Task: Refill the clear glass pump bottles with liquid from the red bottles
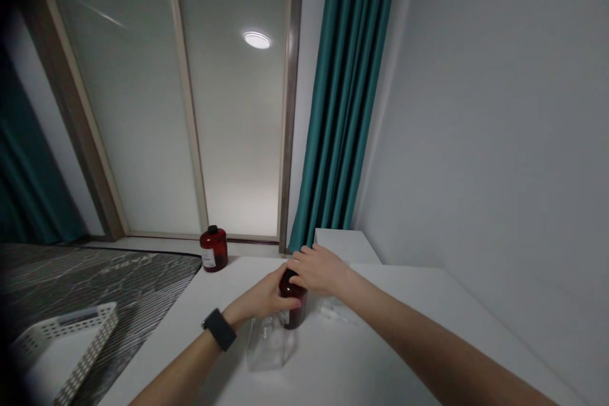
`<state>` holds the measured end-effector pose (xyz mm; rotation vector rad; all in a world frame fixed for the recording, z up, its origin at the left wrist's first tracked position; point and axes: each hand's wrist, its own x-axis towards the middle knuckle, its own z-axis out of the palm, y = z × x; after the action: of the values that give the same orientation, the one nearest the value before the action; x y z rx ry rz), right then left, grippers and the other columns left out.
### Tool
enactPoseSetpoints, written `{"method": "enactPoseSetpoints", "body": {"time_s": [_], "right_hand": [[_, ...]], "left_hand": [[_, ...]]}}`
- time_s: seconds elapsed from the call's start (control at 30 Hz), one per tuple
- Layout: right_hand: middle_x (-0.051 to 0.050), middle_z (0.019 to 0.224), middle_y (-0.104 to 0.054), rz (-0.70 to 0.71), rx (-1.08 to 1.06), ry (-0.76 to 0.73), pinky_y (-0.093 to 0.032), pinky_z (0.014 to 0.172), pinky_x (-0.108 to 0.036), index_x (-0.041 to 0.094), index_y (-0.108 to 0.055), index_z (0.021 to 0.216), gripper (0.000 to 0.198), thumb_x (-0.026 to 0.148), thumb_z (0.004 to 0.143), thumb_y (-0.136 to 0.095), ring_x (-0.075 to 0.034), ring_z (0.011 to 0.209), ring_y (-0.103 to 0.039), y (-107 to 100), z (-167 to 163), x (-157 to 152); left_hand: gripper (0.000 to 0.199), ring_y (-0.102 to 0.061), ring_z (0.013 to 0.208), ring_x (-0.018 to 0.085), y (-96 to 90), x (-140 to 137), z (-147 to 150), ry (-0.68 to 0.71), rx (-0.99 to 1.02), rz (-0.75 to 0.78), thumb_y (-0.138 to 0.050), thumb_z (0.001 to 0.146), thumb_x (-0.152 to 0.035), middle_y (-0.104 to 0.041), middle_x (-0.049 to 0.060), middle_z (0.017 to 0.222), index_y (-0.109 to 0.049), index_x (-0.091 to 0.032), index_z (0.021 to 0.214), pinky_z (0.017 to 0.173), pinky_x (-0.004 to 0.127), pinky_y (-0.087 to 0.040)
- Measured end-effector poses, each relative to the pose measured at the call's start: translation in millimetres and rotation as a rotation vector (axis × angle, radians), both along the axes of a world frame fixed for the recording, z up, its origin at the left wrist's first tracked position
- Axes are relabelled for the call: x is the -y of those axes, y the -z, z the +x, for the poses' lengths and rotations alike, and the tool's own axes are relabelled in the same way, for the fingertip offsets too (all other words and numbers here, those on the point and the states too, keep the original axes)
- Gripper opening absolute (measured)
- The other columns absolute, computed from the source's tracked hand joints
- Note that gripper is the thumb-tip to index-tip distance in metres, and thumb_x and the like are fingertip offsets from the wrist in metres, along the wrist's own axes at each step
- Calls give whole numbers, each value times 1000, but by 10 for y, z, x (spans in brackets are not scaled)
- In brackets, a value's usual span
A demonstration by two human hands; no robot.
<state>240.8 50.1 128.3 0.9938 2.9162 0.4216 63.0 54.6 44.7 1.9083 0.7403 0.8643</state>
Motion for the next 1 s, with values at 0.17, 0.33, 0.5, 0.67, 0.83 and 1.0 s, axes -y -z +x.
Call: {"method": "enactPoseSetpoints", "body": {"time_s": [0.17,0.33,0.5,0.67,0.83,1.0], "right_hand": [[-12,109,-72,-103,55,83,-50,78,-35,16,-63,109,24,33,101,-49,-27,98,-68,-65,-105,-18],[-15,109,-73,-75,41,196,-52,75,-38,15,-63,110,25,32,101,-47,-29,93,-72,-13,-150,49],[-14,111,-73,-105,39,174,-51,85,-38,17,-66,107,27,37,99,-51,-29,104,-69,-86,-154,42],[-15,110,-74,-162,14,229,-54,72,-35,14,-66,111,31,35,100,-47,-29,95,-72,-78,-164,7],[-13,112,-73,-161,-25,322,-54,73,-35,19,-67,108,27,35,99,-48,-30,98,-72,17,-183,79],[-15,113,-73,-141,-91,438,-54,76,-36,18,-67,112,34,36,102,-40,-31,100,-72,36,-234,177]], "left_hand": [[67,-62,112,27,-21,8,-25,13,9,12,-76,69,-16,-65,9,126,-48,-18,131,99,41,-49],[57,-65,101,25,36,0,-4,-36,-14,60,-76,69,-16,-68,8,115,-54,-17,121,91,38,-52],[58,-64,103,25,16,13,-11,-33,-37,51,-77,68,-16,-67,8,117,-54,-17,121,91,38,-52],[57,-64,105,24,-11,24,-4,-9,-16,32,-74,70,-14,-67,8,118,-52,-17,122,94,38,-51],[52,-67,98,23,25,8,29,-29,-8,-34,-78,69,-17,-70,7,107,-52,-16,115,86,37,-54],[59,-68,98,23,14,36,52,-3,4,-58,-77,70,-17,-70,8,109,-49,-16,123,86,38,-55]]}}
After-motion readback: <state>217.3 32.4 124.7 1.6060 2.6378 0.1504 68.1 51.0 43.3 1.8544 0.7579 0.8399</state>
